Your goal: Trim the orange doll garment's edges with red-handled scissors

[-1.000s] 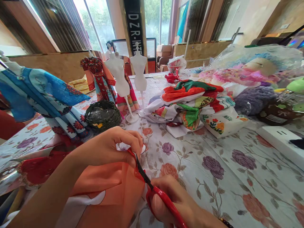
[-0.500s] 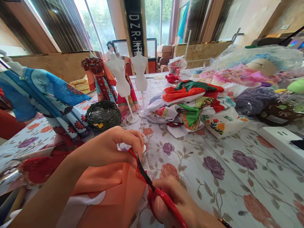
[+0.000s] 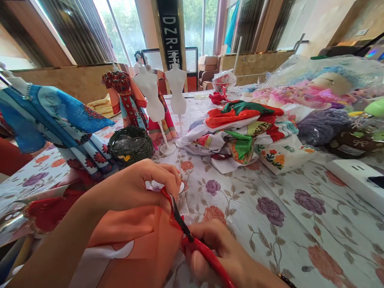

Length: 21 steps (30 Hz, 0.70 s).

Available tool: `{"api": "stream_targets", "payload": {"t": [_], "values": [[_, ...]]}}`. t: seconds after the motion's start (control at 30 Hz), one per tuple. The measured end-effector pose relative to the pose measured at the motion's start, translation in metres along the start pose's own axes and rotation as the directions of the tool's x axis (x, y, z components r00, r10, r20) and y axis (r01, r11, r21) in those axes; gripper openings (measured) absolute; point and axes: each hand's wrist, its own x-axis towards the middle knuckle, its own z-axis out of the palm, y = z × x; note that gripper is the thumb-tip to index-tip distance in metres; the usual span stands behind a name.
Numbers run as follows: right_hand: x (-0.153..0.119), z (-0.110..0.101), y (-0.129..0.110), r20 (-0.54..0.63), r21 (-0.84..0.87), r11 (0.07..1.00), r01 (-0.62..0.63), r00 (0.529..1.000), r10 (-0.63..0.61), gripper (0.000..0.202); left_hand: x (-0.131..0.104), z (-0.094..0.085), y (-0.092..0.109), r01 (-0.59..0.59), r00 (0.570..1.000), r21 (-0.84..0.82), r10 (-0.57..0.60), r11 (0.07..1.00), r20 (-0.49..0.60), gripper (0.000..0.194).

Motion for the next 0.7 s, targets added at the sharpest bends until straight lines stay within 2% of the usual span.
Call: {"api": "stream_targets", "payload": {"t": [0.1, 0.17, 0.3, 0.4, 0.5, 0.7], "values": [[0.003, 0.000, 0.012, 0.075, 0.071, 0.997, 0.016, 0.997, -0.021, 0.064, -0.001, -0.001, -0.001, -0.002, 1.000, 0.010, 0.002, 1.000, 0.003, 0.004], [0.003, 0.001, 0.014, 0.069, 0.113, 0.993, -0.023, 0.998, 0.015, 0.065, -0.001, -0.002, 0.000, 0.002, 1.000, 0.018, -0.002, 1.000, 0.010, 0.004], [0.001, 0.002, -0.001, 0.061, 0.140, 0.978, -0.152, 0.988, 0.144, 0.064, -0.002, -0.002, 0.001, 0.010, 1.000, 0.036, -0.011, 0.999, 0.016, 0.003], [-0.001, 0.001, -0.008, 0.010, 0.133, 0.964, -0.230, 0.973, 0.231, 0.061, -0.002, -0.002, 0.001, 0.004, 1.000, 0.035, -0.005, 0.999, 0.027, 0.003], [-0.002, 0.001, 0.001, 0.030, 0.164, 0.966, -0.201, 0.980, 0.199, 0.064, -0.002, -0.002, 0.000, -0.013, 0.999, 0.041, 0.012, 0.999, 0.035, 0.002], [-0.010, 0.002, 0.024, -0.086, 0.177, 0.960, -0.217, 0.968, 0.235, 0.056, -0.005, -0.001, 0.000, -0.018, 0.999, 0.041, 0.016, 0.999, 0.047, 0.004]]}}
